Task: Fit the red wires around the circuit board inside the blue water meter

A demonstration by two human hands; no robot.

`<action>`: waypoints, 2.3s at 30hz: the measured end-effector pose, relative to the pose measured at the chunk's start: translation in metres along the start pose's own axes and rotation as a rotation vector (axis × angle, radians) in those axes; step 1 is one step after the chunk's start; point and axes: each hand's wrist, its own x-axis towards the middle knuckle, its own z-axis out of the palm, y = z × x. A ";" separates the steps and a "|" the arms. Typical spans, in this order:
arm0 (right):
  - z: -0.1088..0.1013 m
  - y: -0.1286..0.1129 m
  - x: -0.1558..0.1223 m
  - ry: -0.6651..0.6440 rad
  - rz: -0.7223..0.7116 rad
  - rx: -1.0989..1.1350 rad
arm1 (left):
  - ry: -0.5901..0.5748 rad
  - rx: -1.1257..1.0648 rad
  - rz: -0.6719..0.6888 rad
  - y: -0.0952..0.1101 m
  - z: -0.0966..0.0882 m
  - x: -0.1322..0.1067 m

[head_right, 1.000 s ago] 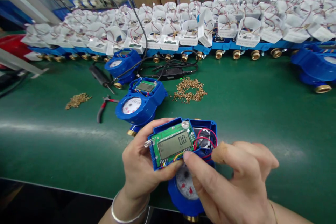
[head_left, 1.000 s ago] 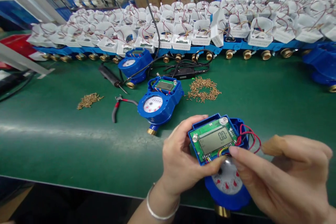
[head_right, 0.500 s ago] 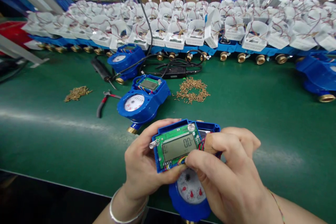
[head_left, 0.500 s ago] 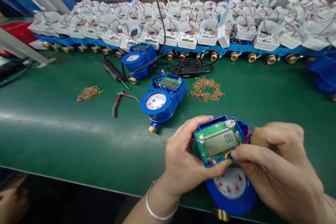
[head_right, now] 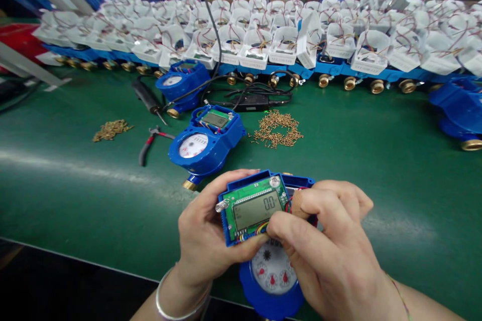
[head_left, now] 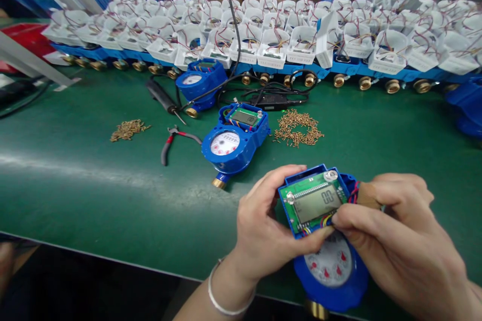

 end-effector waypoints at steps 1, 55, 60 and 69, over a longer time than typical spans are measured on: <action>0.000 0.001 0.000 0.001 -0.002 0.001 | 0.002 0.006 0.001 0.000 0.000 0.000; -0.002 -0.004 -0.004 -0.144 0.091 -0.159 | 0.033 0.221 0.090 0.005 0.010 -0.004; -0.004 0.001 0.002 0.008 0.223 0.036 | -0.002 0.147 0.020 0.004 0.003 0.000; 0.008 0.016 -0.028 0.054 0.542 0.655 | 0.023 0.016 -0.068 0.002 0.004 0.001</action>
